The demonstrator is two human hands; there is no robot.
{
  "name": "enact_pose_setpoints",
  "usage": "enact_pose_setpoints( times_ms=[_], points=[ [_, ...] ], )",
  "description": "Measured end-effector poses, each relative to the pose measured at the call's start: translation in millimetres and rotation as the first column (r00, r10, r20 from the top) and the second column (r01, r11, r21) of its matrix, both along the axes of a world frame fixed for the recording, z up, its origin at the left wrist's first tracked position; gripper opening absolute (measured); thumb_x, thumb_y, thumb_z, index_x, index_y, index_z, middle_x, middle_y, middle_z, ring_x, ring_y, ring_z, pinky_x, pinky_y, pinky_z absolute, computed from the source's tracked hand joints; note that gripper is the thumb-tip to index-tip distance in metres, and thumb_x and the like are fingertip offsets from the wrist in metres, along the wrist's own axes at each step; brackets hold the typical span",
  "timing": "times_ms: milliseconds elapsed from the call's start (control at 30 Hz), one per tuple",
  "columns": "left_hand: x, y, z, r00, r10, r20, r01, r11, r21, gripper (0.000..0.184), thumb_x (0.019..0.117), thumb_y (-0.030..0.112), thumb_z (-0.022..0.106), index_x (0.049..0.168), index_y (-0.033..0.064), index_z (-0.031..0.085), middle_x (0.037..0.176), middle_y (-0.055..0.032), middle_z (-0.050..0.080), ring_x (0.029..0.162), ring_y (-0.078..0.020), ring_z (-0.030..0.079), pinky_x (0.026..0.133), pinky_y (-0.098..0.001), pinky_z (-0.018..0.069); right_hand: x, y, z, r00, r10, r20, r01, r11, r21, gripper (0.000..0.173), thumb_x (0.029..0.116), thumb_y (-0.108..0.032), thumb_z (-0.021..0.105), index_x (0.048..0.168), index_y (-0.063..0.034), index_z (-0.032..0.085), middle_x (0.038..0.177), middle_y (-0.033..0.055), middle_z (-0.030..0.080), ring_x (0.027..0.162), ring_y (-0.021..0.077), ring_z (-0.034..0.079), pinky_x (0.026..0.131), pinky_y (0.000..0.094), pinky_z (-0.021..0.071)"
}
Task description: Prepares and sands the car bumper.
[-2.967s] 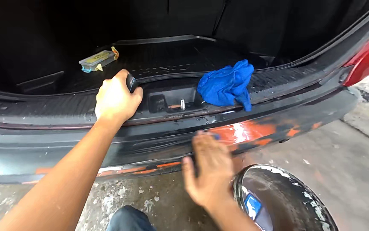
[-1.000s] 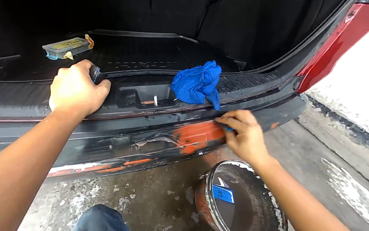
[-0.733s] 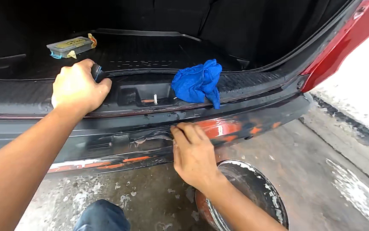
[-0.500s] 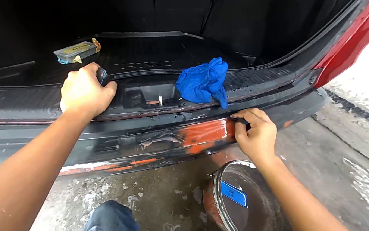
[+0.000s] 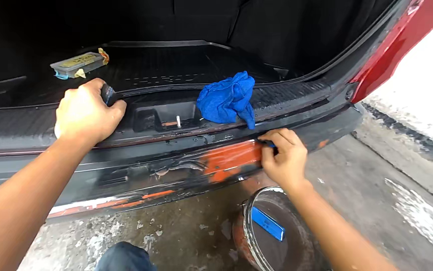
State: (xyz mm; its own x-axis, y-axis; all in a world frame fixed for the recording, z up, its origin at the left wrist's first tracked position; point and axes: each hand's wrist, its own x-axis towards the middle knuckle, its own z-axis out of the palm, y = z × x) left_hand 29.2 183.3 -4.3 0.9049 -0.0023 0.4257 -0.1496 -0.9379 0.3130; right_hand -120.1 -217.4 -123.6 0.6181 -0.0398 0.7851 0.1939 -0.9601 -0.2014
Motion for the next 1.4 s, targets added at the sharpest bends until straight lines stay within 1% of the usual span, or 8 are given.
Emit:
enact_pose_setpoints(
  times_ms=[233,500,667,800,1100,1233,1300,1400],
  points=[
    [3.8,8.7,-7.9,0.999,-0.039,0.019,0.039,0.999,0.005,0.045,0.0891,0.045,0.059,0.103,0.0014,0.058,0.087,-0.0371,0.060,0.082,-0.0632,0.060,0.061,-0.0793,0.0406,-13.8,154.0,2.7,0.936,0.283,-0.211,-0.307,0.948,-0.089,0.039,0.0893,-0.027,0.060,0.123,-0.0120,0.073,0.126,0.0049,0.068,0.127,0.0202,0.059,0.104,0.0369,0.0525],
    [25.9,22.1,-18.8,0.991,-0.105,0.086,0.107,0.994,-0.024,0.049,0.0831,0.051,0.055,0.100,0.0051,0.058,0.084,-0.0293,0.060,0.076,-0.0548,0.061,0.057,-0.0741,0.0398,5.8,-76.9,4.2,0.975,0.223,0.008,-0.223,0.975,-0.002,0.029,0.0908,-0.007,0.049,0.095,-0.0062,0.078,0.105,0.0089,0.074,0.106,0.0219,0.068,0.094,0.0412,0.0564],
    [7.8,7.5,-3.3,1.000,-0.018,0.025,0.018,1.000,-0.020,0.043,0.0856,0.044,0.060,0.097,0.0031,0.057,0.084,-0.0345,0.059,0.079,-0.0617,0.059,0.058,-0.0766,0.0398,-1.0,114.7,11.0,0.993,0.077,-0.090,-0.076,0.997,0.017,0.021,0.0838,-0.027,0.066,0.093,-0.0128,0.077,0.099,0.0042,0.073,0.102,0.0216,0.069,0.086,0.0441,0.0580],
    [0.5,3.6,-3.3,1.000,0.005,0.020,-0.005,1.000,0.003,0.042,0.0876,0.044,0.058,0.095,0.0029,0.055,0.081,-0.0332,0.058,0.077,-0.0597,0.059,0.057,-0.0746,0.0396,-4.0,225.3,15.7,0.888,0.374,-0.268,-0.400,0.915,-0.048,0.026,0.0979,-0.027,0.061,0.115,-0.0122,0.074,0.116,0.0040,0.069,0.117,0.0191,0.063,0.097,0.0353,0.0554],
    [0.3,3.3,0.0,1.000,0.011,-0.027,-0.011,1.000,-0.024,0.041,0.0885,0.044,0.060,0.098,0.0039,0.057,0.082,-0.0326,0.060,0.078,-0.0588,0.061,0.057,-0.0737,0.0415,-38.2,-58.3,23.3,0.941,0.191,-0.279,-0.162,0.979,0.122,0.032,0.1042,-0.024,0.049,0.112,-0.0089,0.076,0.131,0.0036,0.069,0.125,0.0158,0.063,0.108,0.0421,0.0522],
    [3.9,4.7,-1.1,1.000,-0.007,-0.012,0.007,1.000,-0.013,0.044,0.0871,0.046,0.058,0.097,0.0037,0.055,0.082,-0.0333,0.058,0.078,-0.0603,0.059,0.056,-0.0738,0.0396,-77.7,-114.9,45.8,0.985,-0.015,-0.172,0.099,0.866,0.490,0.032,0.1029,-0.020,0.046,0.079,-0.0085,0.065,0.071,-0.0007,0.060,0.065,0.0079,0.059,0.061,0.0328,0.0507],
    [4.6,5.2,-1.3,1.000,-0.012,-0.008,0.012,1.000,-0.016,0.043,0.0864,0.046,0.058,0.096,0.0033,0.054,0.082,-0.0346,0.058,0.078,-0.0613,0.059,0.056,-0.0746,0.0392,-98.1,-121.6,27.3,0.928,-0.010,-0.372,0.227,0.806,0.546,0.033,0.1013,-0.017,0.047,0.072,-0.0075,0.061,0.062,0.0035,0.057,0.056,0.0151,0.056,0.053,0.0394,0.0485],
    [6.7,4.6,-0.9,1.000,-0.014,-0.024,0.014,1.000,-0.024,0.044,0.0867,0.044,0.059,0.098,0.0023,0.054,0.085,-0.0372,0.058,0.081,-0.0636,0.059,0.058,-0.0770,0.0401,-119.4,-104.8,-55.2,0.611,0.221,-0.760,0.457,0.685,0.567,0.024,0.1011,-0.020,0.055,0.097,-0.0016,0.070,0.083,0.0097,0.070,0.073,0.0201,0.068,0.067,0.0430,0.0583]
  ],
)
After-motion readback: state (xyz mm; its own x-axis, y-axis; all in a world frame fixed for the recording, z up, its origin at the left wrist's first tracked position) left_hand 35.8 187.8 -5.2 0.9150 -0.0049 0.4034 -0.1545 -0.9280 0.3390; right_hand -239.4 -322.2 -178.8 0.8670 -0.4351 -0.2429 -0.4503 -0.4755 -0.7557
